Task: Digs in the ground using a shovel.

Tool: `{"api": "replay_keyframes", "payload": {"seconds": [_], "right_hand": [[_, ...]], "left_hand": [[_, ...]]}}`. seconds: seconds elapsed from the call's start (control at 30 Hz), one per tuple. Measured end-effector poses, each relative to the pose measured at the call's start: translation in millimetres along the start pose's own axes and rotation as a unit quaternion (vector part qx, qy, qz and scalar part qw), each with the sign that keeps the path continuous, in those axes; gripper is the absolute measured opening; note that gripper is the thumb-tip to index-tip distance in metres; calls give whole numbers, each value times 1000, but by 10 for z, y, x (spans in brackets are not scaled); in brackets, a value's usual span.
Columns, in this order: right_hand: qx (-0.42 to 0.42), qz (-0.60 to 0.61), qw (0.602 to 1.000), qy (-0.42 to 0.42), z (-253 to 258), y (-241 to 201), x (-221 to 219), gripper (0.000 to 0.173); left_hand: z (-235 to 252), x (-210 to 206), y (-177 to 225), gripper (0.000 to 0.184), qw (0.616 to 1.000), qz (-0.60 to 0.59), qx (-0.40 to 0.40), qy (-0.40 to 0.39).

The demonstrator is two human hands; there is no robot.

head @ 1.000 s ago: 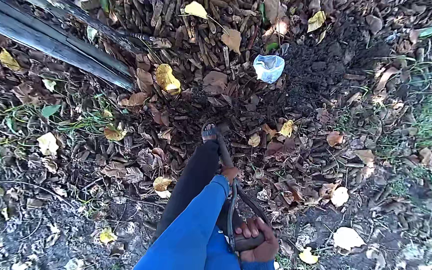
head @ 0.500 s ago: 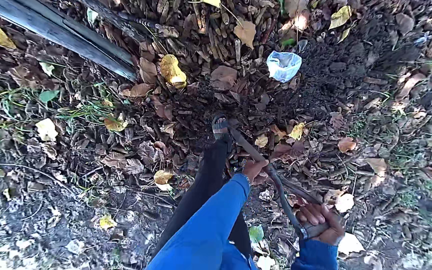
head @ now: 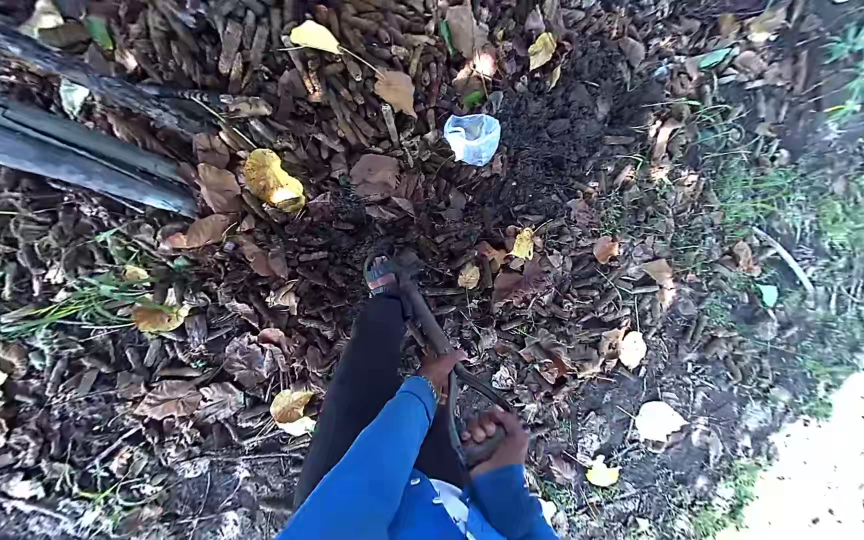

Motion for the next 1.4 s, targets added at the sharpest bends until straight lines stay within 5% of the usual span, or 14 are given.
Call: {"api": "replay_keyframes", "payload": {"seconds": [0.1,0.27,0.4,0.5,0.6,0.73,0.8,0.93,1.07,1.17,1.4], "right_hand": [[6,37,996,-78,-99,-28,-857,36],[38,62,984,-161,248,-466,-1909,32],[61,50,971,-225,359,-482,-2386,27],[47,27,969,-242,296,-367,-1778,18],[9,-36,982,-183,495,-504,-451,16],[5,-109,985,131,975,-719,1461,24],[-3,-117,968,220,1050,-713,1678,20],[-18,-38,993,112,601,-418,764,25],[-29,35,999,-13,163,-98,-541,33],[-23,34,999,-21,60,-62,-1135,34],[22,26,991,-131,439,-478,-1912,26]], "left_hand": [[-60,56,552,32,996,-81,-25,-11],[-193,16,1555,20,994,-83,-58,-28],[-199,121,1895,14,987,-128,-73,-64],[-14,113,1358,20,992,-103,-56,-53],[230,-223,572,51,999,2,-32,-37],[240,-592,-307,60,982,181,-4,-53],[123,-592,-470,68,976,208,0,-62],[83,-262,-345,89,991,130,-3,-20],[-36,-131,303,54,998,-29,-62,-11],[-181,81,802,28,997,3,-65,-37],[-207,-43,1575,25,996,-16,-23,-85]]}}
Point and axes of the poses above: each hand's wrist, its own z-axis towards the middle knuckle, its own x-axis out of the back of the hand, y = z × x, the point moved 7 cm from there along z, towards the middle knuckle, and after that the axes turned 1 degree about x, right-handed, at the moved point
